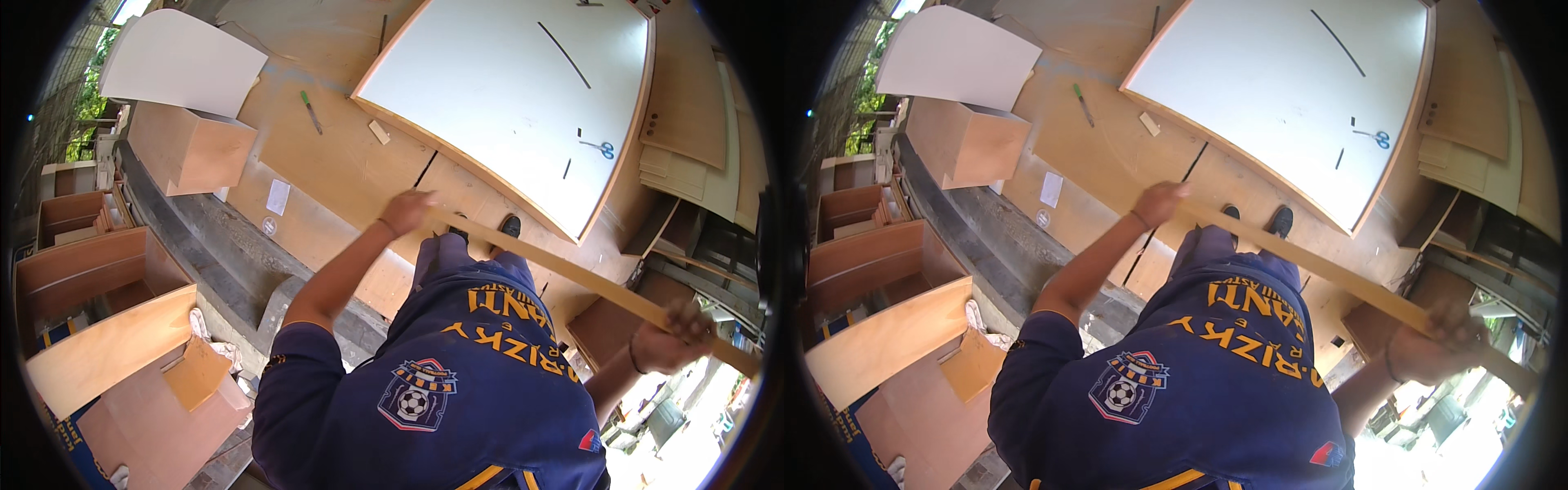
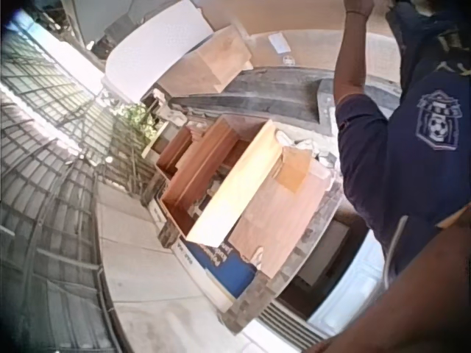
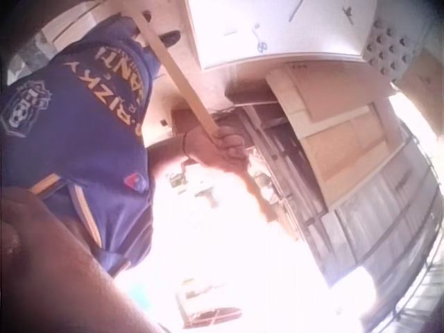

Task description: The person applies thin wooden strips to the edges of white panels, uses a sanding block to rub the edges, and trims the excess strip material using scissors.

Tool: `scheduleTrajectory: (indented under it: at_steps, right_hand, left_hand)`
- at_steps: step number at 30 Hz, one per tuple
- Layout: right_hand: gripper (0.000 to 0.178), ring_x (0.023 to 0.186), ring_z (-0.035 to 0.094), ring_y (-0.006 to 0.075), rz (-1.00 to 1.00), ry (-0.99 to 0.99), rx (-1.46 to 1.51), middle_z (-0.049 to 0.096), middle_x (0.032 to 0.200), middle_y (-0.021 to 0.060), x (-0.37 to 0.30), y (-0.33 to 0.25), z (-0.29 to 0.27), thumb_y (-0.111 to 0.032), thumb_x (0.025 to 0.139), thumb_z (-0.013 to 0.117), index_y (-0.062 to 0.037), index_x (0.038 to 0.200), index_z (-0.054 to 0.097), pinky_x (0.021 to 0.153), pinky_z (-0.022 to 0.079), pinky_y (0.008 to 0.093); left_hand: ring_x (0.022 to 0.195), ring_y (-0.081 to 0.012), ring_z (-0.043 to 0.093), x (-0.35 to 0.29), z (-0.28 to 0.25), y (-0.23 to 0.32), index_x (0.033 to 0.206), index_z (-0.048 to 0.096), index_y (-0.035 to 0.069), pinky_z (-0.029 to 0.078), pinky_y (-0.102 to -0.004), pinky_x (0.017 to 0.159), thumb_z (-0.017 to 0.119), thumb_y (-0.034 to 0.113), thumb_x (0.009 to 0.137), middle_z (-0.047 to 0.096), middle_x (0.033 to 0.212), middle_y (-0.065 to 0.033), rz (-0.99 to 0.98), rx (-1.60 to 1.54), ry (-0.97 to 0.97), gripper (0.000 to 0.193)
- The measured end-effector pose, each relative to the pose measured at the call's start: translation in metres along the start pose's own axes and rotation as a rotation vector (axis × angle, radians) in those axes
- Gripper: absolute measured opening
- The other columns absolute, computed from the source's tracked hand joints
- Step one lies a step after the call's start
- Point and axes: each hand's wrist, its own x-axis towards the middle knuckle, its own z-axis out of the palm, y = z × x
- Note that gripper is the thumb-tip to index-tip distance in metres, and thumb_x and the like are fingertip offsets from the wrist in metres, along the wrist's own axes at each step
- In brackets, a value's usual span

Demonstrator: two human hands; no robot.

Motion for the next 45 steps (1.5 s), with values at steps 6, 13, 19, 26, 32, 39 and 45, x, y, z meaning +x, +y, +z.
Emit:
scheduleTrajectory:
  at_steps: [6, 13, 19, 26, 32, 39, 45]
  right_hand:
    - [0.016, 0.053, 0.033, 0.0126, 0.033, -0.032, 0.273, 0.033, 0.061, 0.0001, 0.053, -0.052, -0.053, -0.015, 0.084, 0.051, -0.0073, 0.072, 0.045, 0.045, 0.026, 0.0261]
    - [0.023, 0.049, 0.033, 0.0108, 0.344, -0.43, 0.763, 0.035, 0.061, 0.0003, 0.046, -0.052, -0.03, -0.01, 0.092, 0.037, -0.0103, 0.069, 0.038, 0.046, 0.031, 0.025]
    - [0.022, 0.047, 0.025, 0.0064, 0.182, -0.163, 0.378, 0.027, 0.056, -0.0035, -0.001, 0.004, 0.038, -0.022, 0.094, 0.046, -0.0102, 0.076, 0.044, 0.044, 0.025, 0.0202]
    - [0.029, 0.049, 0.026, 0.0083, 0.369, -0.104, 0.329, 0.027, 0.058, -0.0045, 0.002, 0.006, 0.014, -0.038, 0.095, 0.044, -0.0126, 0.08, 0.047, 0.051, 0.029, 0.0251]
    - [0.031, 0.052, 0.031, 0.0092, 0.043, 0.185, 0.268, 0.03, 0.059, -0.0037, 0.047, -0.027, -0.079, -0.035, 0.096, 0.04, -0.0106, 0.077, 0.044, 0.056, 0.035, 0.027]
    - [0.031, 0.086, 0.055, 0.0163, 0.037, 0.533, -0.427, 0.057, 0.103, 0.0086, 0.021, -0.037, -0.143, -0.012, 0.091, 0.047, -0.0058, 0.121, 0.042, 0.076, 0.045, 0.0331]
    - [0.071, 0.105, 0.054, 0.0228, 1.025, -0.105, -0.168, 0.059, 0.112, 0.0141, -0.038, 0.069, -0.091, -0.06, 0.091, 0.028, -0.0025, 0.13, 0.039, 0.088, 0.04, 0.0379]
  left_hand:
    - [0.138, -0.0284, 0.015, -0.152, -0.082, -0.202, 0.143, 0.024, 0.017, 0.017, -0.0608, 0.104, 0.037, 0.03, 0.091, 0.021, 0.149, -0.0056, -1.496, 0.699, -0.653, 0.055]
    - [0.117, -0.0333, 0.045, -0.021, -0.156, -0.09, 0.119, 0.049, -0.004, 0.036, -0.0403, 0.099, 0.049, 0.026, 0.091, 0.048, 0.125, -0.0201, -0.6, 0.132, 0.912, 0.04]
    - [0.118, -0.0331, 0.044, 0.089, -0.113, 0.225, 0.134, 0.034, 0.001, 0.036, -0.0384, 0.099, 0.068, 0.038, 0.076, 0.045, 0.128, -0.0202, 0.55, -0.506, 0.302, 0.077]
    - [0.071, -0.028, 0.051, 0.117, -0.049, 0.257, 0.087, 0.055, 0.004, 0.043, -0.0367, 0.059, 0.053, 0.004, 0.074, 0.045, 0.077, -0.0106, 0.599, -0.321, 0.218, 0.013]
    - [0.066, -0.0263, 0.055, 0.117, -0.041, 0.2, 0.098, 0.058, 0.005, 0.049, -0.0358, 0.062, 0.053, 0.006, 0.079, 0.055, 0.074, -0.0086, 0.495, -0.136, 0.275, 0.02]
    - [0.05, -0.0206, 0.051, 0.124, -0.052, 0.159, 0.101, 0.062, 0.001, 0.042, -0.0324, 0.052, 0.042, 0.034, 0.096, 0.053, 0.058, -0.0102, 0.185, -0.499, -0.291, 0.039]
    - [0.046, -0.0107, 0.045, 0.129, -0.026, 0.207, 0.103, 0.064, 0.004, 0.037, -0.0265, 0.047, 0.044, 0.035, 0.095, 0.043, 0.052, -0.0022, 0.265, -0.622, -0.856, 0.038]
